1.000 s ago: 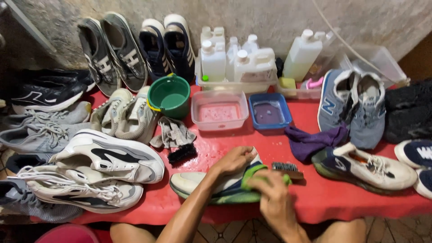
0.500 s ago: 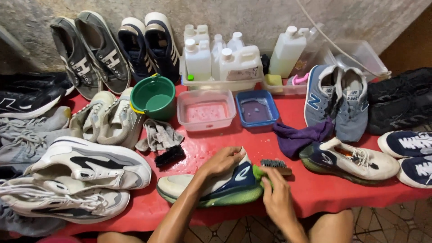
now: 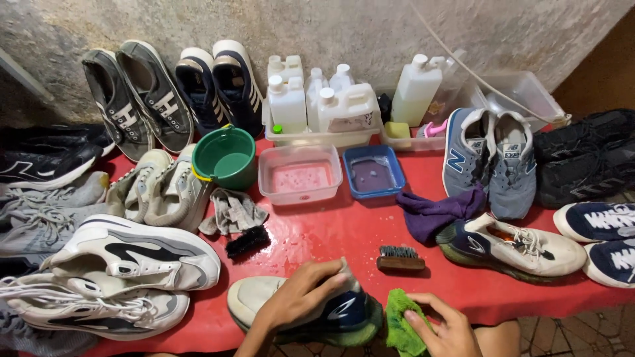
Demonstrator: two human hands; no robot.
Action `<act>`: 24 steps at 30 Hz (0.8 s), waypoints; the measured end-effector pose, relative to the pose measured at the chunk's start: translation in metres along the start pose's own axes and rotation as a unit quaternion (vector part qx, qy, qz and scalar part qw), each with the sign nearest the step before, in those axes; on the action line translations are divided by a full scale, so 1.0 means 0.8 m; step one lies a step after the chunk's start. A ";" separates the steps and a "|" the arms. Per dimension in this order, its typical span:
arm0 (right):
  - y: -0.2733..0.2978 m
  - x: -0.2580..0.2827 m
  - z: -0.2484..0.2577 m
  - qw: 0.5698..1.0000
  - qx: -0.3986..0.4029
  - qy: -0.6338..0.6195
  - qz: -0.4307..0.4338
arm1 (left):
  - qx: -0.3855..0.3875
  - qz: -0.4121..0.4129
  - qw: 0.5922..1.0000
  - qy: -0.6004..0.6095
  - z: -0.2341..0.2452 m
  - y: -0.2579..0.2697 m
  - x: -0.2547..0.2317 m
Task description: The person wipes a white and green sneaker with a green cloth, then uses a brush to scrub the upper and sides of the shoe. The person rotates the shoe to clean different areas and continues scrubbing with the brush.
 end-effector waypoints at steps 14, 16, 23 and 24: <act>0.071 0.110 -0.066 0.885 0.183 -0.152 0.400 | -0.295 0.029 0.866 0.403 -0.003 0.091 0.054; 0.093 0.142 -0.072 0.886 0.147 -0.150 0.414 | -0.280 -0.005 0.875 0.394 -0.006 0.085 0.034; 0.094 0.141 -0.072 0.891 0.154 -0.074 0.420 | -0.288 -0.102 0.890 0.339 -0.004 0.077 -0.009; 0.119 0.159 -0.073 0.892 0.154 -0.073 0.420 | -0.288 -0.102 0.889 0.340 -0.005 0.081 -0.001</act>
Point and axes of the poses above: each hand's wrist, its own y-axis away from the middle knuckle, its own z-axis out of the back of the hand, x = y × z, the point moved 3 cm from there along -y, towards the middle knuckle, and after that the axes turned 15 degrees about -x, right-handed, at the moved point
